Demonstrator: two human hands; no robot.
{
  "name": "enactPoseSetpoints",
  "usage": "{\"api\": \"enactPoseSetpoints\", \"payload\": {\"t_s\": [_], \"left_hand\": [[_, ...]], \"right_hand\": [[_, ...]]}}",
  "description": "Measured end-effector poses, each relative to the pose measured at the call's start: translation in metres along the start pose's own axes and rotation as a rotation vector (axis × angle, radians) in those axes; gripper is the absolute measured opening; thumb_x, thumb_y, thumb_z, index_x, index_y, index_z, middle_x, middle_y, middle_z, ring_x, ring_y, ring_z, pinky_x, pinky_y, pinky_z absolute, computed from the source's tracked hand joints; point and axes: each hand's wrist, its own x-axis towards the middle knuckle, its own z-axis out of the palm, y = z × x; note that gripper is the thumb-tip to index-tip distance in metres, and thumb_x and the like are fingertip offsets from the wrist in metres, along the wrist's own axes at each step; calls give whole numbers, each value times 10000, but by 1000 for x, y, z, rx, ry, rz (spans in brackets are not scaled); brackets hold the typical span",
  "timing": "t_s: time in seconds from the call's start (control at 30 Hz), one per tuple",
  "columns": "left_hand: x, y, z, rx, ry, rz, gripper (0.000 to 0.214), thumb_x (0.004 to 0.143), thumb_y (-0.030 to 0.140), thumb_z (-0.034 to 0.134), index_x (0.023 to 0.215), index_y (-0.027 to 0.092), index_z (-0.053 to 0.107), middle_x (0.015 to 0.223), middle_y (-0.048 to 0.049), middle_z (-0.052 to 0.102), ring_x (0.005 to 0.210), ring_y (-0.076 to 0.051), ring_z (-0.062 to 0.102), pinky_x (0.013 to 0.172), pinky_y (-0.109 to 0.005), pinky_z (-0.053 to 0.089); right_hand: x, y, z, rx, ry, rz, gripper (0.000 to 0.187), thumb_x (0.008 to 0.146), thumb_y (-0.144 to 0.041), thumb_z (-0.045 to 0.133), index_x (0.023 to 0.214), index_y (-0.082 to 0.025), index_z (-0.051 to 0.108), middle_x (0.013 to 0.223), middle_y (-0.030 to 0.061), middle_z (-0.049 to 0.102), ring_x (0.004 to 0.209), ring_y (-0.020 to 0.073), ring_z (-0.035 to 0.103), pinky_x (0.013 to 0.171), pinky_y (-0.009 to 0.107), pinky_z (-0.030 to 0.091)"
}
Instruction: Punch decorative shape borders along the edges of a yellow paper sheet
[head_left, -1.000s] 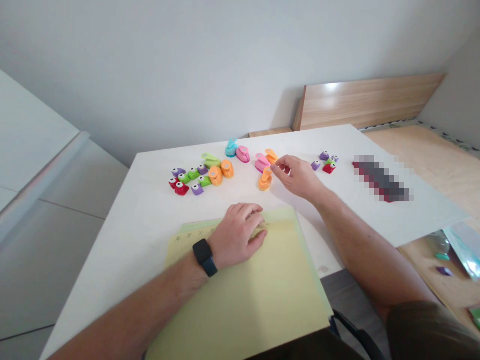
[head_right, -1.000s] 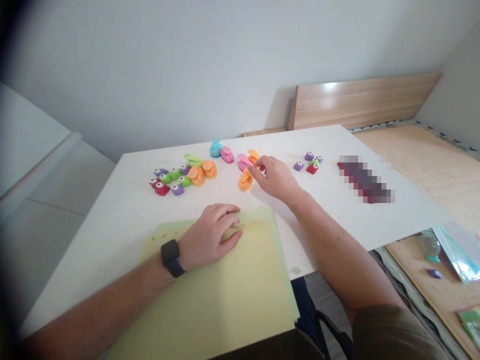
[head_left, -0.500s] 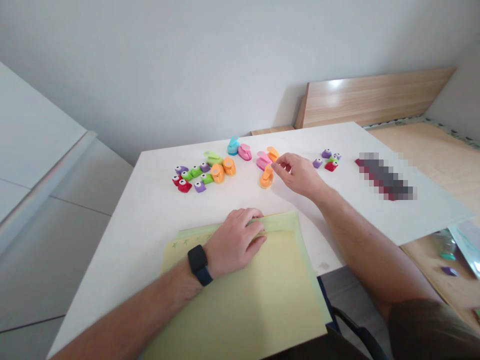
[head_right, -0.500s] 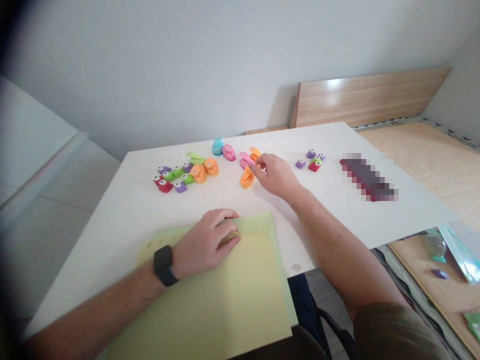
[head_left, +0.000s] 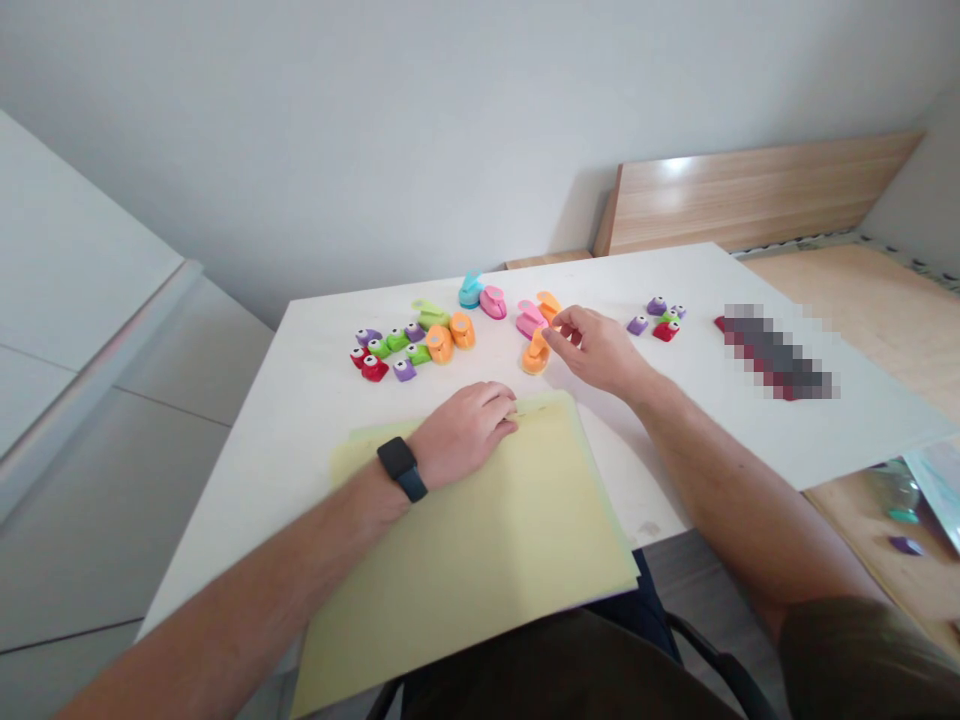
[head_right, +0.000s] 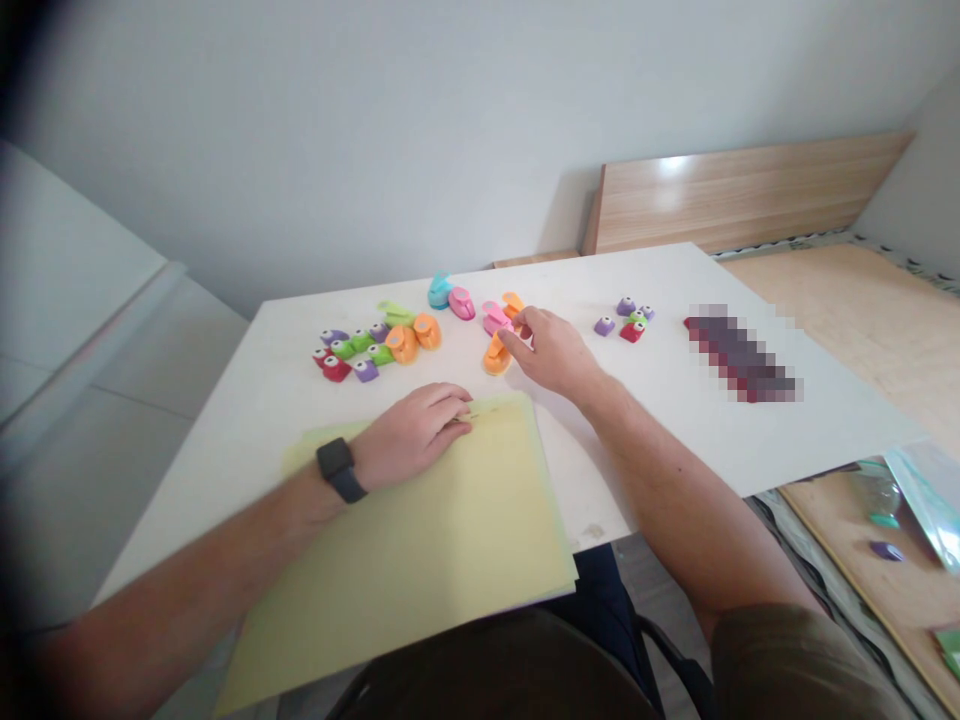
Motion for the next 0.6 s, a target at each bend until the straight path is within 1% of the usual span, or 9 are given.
{"api": "enactPoseSetpoints", "payload": {"t_s": [0.13,0.23,0.33,0.47,0.6], "left_hand": [[4,-5,-1,24,71,-46,146,980,300,600,1003,167,657,1211,-121,651,1107,-271,589,992,-457,473],[2,-6,0,4,108,-109,215,944,375,656,1009,170,663,1132,-113,658,1058,-270,595,957,-448,477],[-1,-5,-1,-47,98,-179,228,964,391,613,1018,174,658,1035,-94,672,999,-259,604,907,-423,480],[-3,-3,-11,-131,51,-273,211,1007,335,501,950,194,647,928,-53,685,892,-223,621,803,-364,460],[-7,-1,-24,-168,7,-339,225,992,345,503,898,202,649,880,-34,689,813,-199,619,715,-321,421]], "right_hand": [[-2,-1,2,19,-34,-7,347,1003,-494,516,1145,-207,648,972,78,729,862,211,655,763,320,474],[-2,-2,2,14,-67,-34,370,1010,-475,513,1233,-220,661,1001,82,726,875,213,658,802,328,487],[-3,-3,2,14,-99,-75,351,1002,-439,538,1242,-233,690,1019,84,721,876,211,657,832,332,491],[-4,-2,2,24,-131,-110,323,995,-383,553,1238,-230,702,1025,78,717,876,203,655,848,329,490],[-4,-1,5,16,-148,-123,367,1002,-350,530,1318,-225,668,1048,87,710,899,215,655,875,343,494]]}}
